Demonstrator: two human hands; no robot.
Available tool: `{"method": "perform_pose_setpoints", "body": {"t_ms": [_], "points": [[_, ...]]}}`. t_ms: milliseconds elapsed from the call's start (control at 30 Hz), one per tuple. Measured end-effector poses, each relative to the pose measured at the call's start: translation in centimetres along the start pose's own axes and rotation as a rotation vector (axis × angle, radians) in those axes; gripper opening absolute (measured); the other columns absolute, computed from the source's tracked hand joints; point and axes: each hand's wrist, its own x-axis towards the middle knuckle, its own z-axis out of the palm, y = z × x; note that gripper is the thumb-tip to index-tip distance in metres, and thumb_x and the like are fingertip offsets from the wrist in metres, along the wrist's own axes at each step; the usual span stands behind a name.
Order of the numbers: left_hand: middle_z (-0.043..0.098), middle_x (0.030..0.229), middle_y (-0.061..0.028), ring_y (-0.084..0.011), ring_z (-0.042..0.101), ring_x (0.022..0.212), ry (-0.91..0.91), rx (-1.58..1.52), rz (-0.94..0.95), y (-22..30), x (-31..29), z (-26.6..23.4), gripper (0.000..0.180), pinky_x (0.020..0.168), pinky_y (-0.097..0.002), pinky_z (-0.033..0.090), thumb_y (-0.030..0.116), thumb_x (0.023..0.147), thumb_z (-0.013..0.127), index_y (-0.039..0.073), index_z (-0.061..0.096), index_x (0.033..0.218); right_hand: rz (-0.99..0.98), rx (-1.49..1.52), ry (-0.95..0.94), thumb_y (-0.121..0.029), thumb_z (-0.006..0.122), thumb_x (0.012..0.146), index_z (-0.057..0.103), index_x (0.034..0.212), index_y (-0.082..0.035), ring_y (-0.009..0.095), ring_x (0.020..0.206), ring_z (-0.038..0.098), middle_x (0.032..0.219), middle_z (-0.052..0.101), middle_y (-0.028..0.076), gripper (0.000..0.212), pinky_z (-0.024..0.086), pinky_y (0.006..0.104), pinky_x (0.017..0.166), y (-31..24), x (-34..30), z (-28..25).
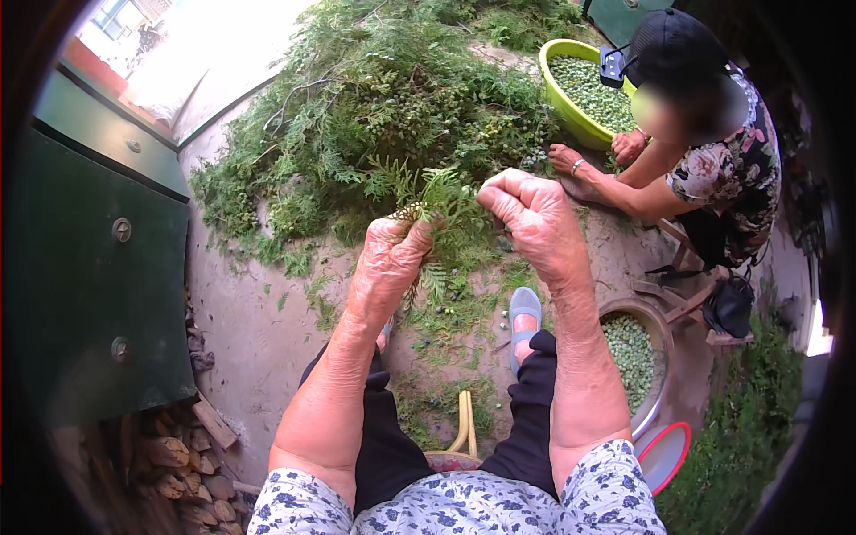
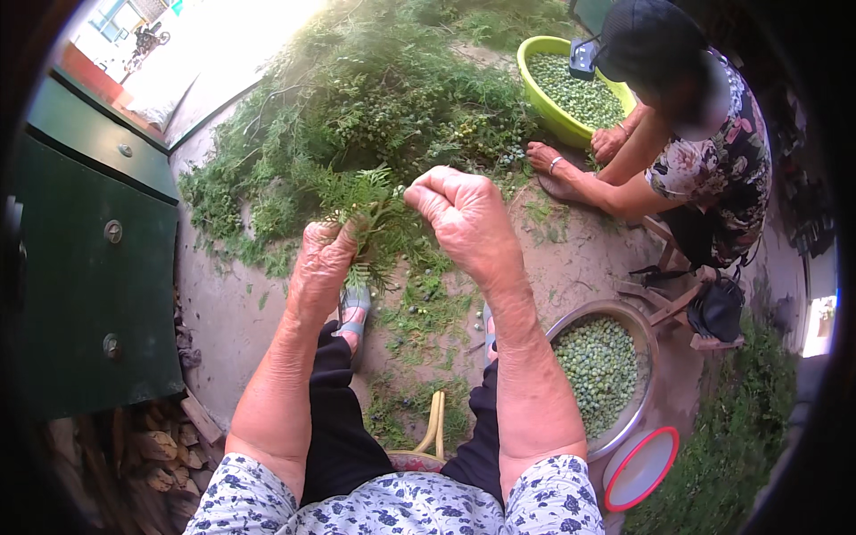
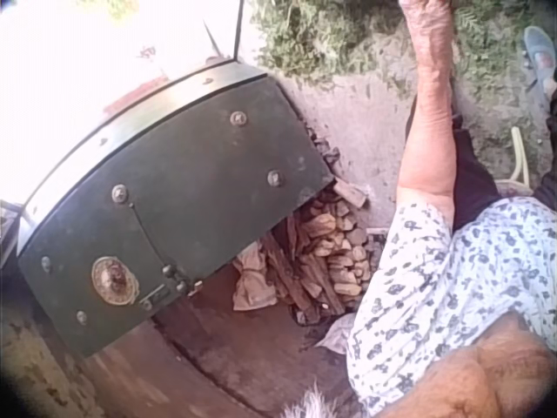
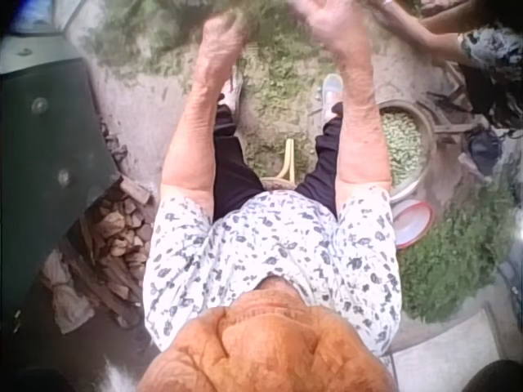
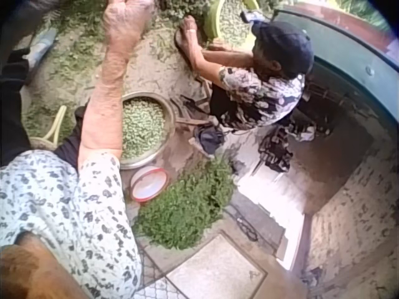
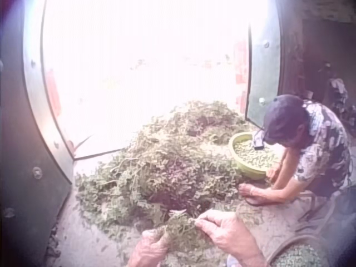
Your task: Picking small green berries or cones from branches into a basin.
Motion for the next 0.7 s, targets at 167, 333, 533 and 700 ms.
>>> {"method": "perform_pose_setpoints", "body": {"t_ms": [167, 333, 533, 700], "points": [[0.043, 0.051, 0.0062, -0.0038, 0.037, 0.043, 0.16, -0.178, -0.161, 0.0, 0.1, -0.2, 0.036, 0.039, -0.0206, 0.031, 0.036, 0.087, 0.057, 0.005, 0.06, 0.071, -0.055, -0.163, -0.383, -0.013, 0.063, 0.079, 0.062, 0.082, 0.002, 0.008, 0.058, 0.048, 0.065, 0.057, 0.004, 0.015, 0.041, 0.0257, 0.056, -0.6, -0.1, -0.8], [0.045, 0.051, 0.0063, -0.0017, 0.038, 0.046, 0.113, -0.066, -0.059, -0.3, 0.1, -0.9, 0.032, 0.042, -0.0214, 0.035, 0.028, 0.085, 0.058, 0.004, 0.059, 0.063, 0.02, 0.124, 0.023, -0.012, 0.063, 0.081, 0.065, 0.084, -0.001, 0.006, 0.056, 0.047, 0.066, 0.058, -0.001, 0.012, 0.039, 0.0228, 0.051, -1.3, -0.3, -1.7], [0.058, 0.063, 0.0001, -0.0075, 0.05, 0.049, -0.137, 0.526, 0.492, 0.8, -0.3, -1.5, 0.011, 0.045, -0.0242, 0.041, 0.011, 0.081, 0.061, 0.008, 0.067, 0.09, 0.053, 0.031, -0.047, -0.013, 0.063, 0.081, 0.066, 0.086, -0.001, 0.002, 0.051, 0.043, 0.069, 0.058, -0.004, 0.013, 0.035, 0.0199, 0.045, -0.4, -0.1, -2.0], [0.061, 0.069, -0.0012, -0.0094, 0.052, 0.052, -0.175, 0.385, 0.31, -0.4, 0.3, -2.0, 0.014, 0.047, -0.0243, 0.043, 0.009, 0.08, 0.061, 0.011, 0.067, 0.093, -0.017, 0.085, -0.281, -0.015, 0.062, 0.082, 0.066, 0.089, -0.001, 0.002, 0.052, 0.044, 0.067, 0.056, -0.003, 0.016, 0.036, 0.0202, 0.045, 0.4, -0.3, -2.1]]}}
